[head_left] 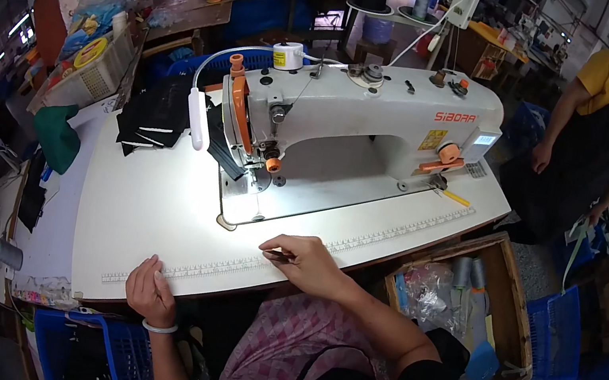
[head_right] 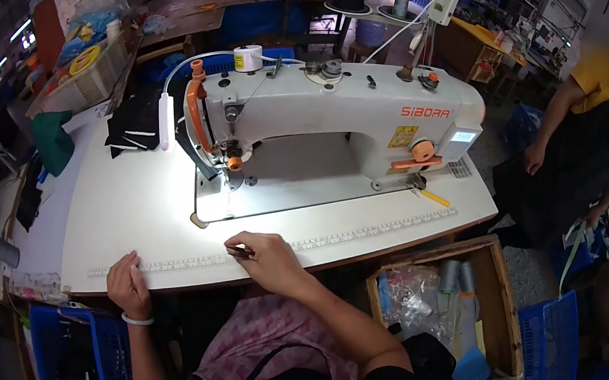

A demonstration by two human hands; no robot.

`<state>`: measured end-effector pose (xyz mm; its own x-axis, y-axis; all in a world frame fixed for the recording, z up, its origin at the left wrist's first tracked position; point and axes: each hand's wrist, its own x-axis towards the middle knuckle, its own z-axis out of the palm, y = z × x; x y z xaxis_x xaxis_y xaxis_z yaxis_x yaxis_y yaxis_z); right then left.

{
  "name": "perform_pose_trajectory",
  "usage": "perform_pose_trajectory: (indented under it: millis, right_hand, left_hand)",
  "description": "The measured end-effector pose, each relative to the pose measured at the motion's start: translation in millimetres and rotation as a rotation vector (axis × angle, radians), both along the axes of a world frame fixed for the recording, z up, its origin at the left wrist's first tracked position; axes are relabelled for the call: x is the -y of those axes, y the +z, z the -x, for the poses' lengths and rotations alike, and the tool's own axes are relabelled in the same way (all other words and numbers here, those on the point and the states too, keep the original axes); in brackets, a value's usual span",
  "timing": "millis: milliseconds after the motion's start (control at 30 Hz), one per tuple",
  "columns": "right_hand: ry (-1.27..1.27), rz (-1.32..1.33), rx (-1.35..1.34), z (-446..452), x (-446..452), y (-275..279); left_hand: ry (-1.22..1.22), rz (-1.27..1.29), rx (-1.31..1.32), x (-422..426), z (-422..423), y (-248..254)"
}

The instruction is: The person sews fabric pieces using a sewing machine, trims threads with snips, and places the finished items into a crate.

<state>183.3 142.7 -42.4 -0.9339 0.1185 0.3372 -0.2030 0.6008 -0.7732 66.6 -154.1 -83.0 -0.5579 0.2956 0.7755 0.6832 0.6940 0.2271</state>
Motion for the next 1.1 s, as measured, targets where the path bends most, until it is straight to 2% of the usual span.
perform_pose_trajectory:
  millis: [33,100,200,300,400,633,800,900,1033,1100]
  right_hand:
    - [0.010,0.057,0.003,-7.3,-8.1,3.6]
    - [-0.099,-0.099,-0.031,-26.0,-29.5,14.4]
    - [-0.341,-0.208,0.158,-45.1,-76.9,20.7]
    - [-0.535,-0.436,0.161,-60.1,-106.5,21.4]
    - [-0.554,-0.549,0.031,-60.5,-126.4,9.5]
    - [-0.610,-0.586,-0.104,-53.9,-127.2,0.9]
    - [-0.600,-0.430,-0.086,-55.8,-129.7,-4.7]
    - [-0.592,-0.384,-0.064,-55.3,-131.3,-7.7]
    - [-0.582,-0.373,-0.059,-53.6,-129.5,-8.7]
    - [-0.581,-0.332,-0.036,-53.3,-125.2,-4.1]
  left_hand:
    - [0.001,0.000,-0.004,0.2,0.7,-0.3]
    - [-0.006,0.005,-0.005,0.7,0.5,-1.0]
    - [0.011,-0.012,-0.007,0.2,1.3,-4.2]
    - [0.013,-0.019,-0.010,0.8,1.8,-5.4]
    - [0.012,-0.012,-0.011,0.4,1.9,-4.4]
    - [0.017,-0.013,0.028,-3.5,-3.5,4.1]
    - [0.064,-0.004,0.099,-7.2,-11.6,12.0]
    - [-0.025,-0.290,0.321,-17.3,-3.5,28.4]
    - [-0.331,0.005,0.394,-59.8,31.0,85.6]
    - [-0.347,0.219,0.306,-97.6,58.5,89.0]
